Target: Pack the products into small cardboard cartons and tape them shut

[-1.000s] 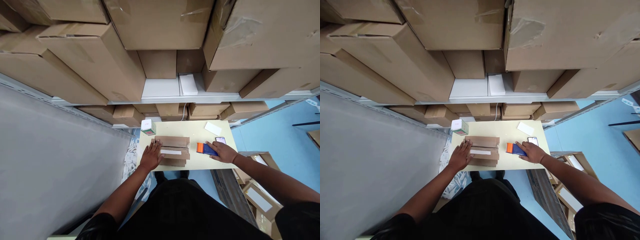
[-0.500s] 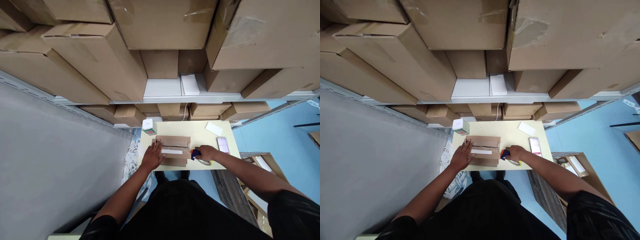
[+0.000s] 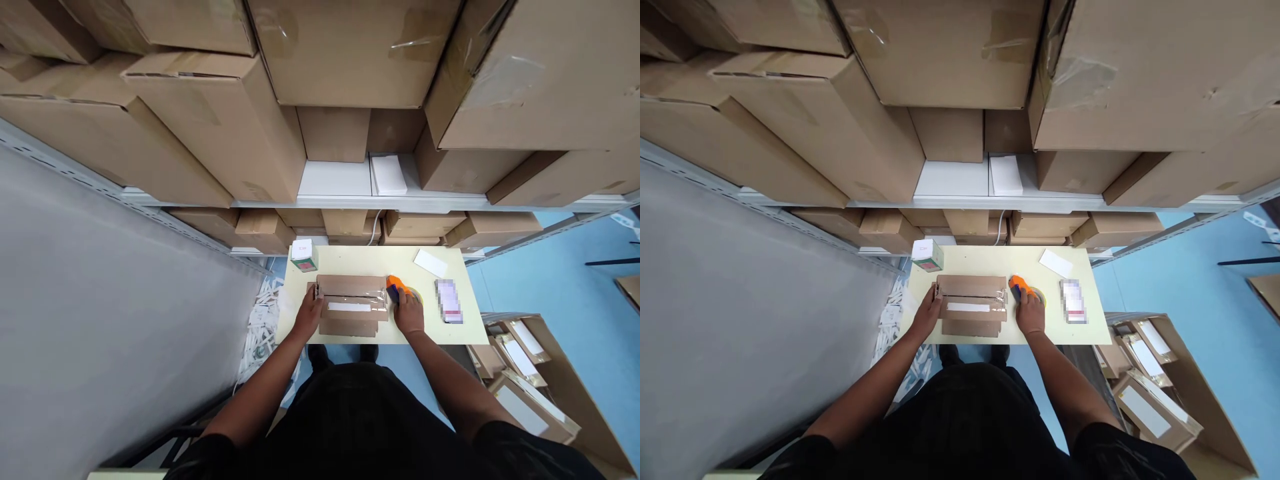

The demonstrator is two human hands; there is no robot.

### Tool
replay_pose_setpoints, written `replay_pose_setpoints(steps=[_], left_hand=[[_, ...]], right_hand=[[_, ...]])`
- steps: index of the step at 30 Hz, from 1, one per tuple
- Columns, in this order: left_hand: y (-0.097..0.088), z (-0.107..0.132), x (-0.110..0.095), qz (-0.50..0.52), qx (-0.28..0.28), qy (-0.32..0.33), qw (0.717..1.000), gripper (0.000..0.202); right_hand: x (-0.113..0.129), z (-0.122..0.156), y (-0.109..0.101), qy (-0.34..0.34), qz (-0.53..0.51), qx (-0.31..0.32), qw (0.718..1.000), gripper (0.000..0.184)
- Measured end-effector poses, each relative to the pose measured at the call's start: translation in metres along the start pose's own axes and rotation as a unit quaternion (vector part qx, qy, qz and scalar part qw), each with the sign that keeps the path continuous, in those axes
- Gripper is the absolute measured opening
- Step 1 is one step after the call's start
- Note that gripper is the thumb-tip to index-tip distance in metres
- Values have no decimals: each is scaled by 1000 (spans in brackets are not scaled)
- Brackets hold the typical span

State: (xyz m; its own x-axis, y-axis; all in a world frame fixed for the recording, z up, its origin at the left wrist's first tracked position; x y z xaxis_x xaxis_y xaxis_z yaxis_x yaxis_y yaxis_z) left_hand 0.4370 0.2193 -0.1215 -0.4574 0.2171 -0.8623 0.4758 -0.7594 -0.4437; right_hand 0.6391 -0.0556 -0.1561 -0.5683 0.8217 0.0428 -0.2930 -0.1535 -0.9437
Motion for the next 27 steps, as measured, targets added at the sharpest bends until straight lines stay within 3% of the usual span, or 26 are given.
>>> replay_pose_setpoints(steps=[2, 4, 7, 11, 14, 18, 22, 24, 27], left_hand=[[-3, -6, -4, 1, 27, -10, 1000, 54], [-7, -9, -9, -12, 42, -7, 999, 50], [-11, -4, -12, -23, 57, -12, 998, 48], [-8, 16, -14, -31, 61, -16, 997, 50], [-9, 38, -18, -24, 43, -7, 999, 53], [-15, 63, -26, 48, 52, 43, 997, 62], [-14, 74, -16, 138, 56, 98, 984, 57], [-6, 74, 3, 150, 52, 67, 985, 52], [9, 70, 34, 91, 50, -31, 994, 46]], right_hand=[[3, 0, 2, -10, -11, 2, 1000, 62], [3, 4, -6, -4, -53, -44, 998, 54], [12, 12, -23, -15, -191, -74, 979, 57], [37, 25, -40, 1, -329, 16, 944, 61], [42, 47, -58, 36, -330, -23, 943, 52], [32, 85, -70, -12, -383, -71, 921, 51], [25, 99, -43, -21, -459, -63, 886, 58], [28, 97, -18, 5, -468, -33, 883, 59], [33, 91, 11, 36, -446, 26, 894, 58]])
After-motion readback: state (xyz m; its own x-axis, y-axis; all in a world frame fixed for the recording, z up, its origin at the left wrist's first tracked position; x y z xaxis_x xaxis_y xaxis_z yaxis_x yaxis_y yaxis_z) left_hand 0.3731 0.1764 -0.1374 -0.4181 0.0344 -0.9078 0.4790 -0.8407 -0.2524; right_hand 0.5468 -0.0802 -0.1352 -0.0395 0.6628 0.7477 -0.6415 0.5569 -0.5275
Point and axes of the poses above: each hand's wrist, its own z-axis away from the middle knuckle, its own y-axis out of the palm, x = y × z, the point moved 4 cm from there along -z, towards the middle knuckle, and after that the axes turned 1 degree about x, right-handed, at the moved point
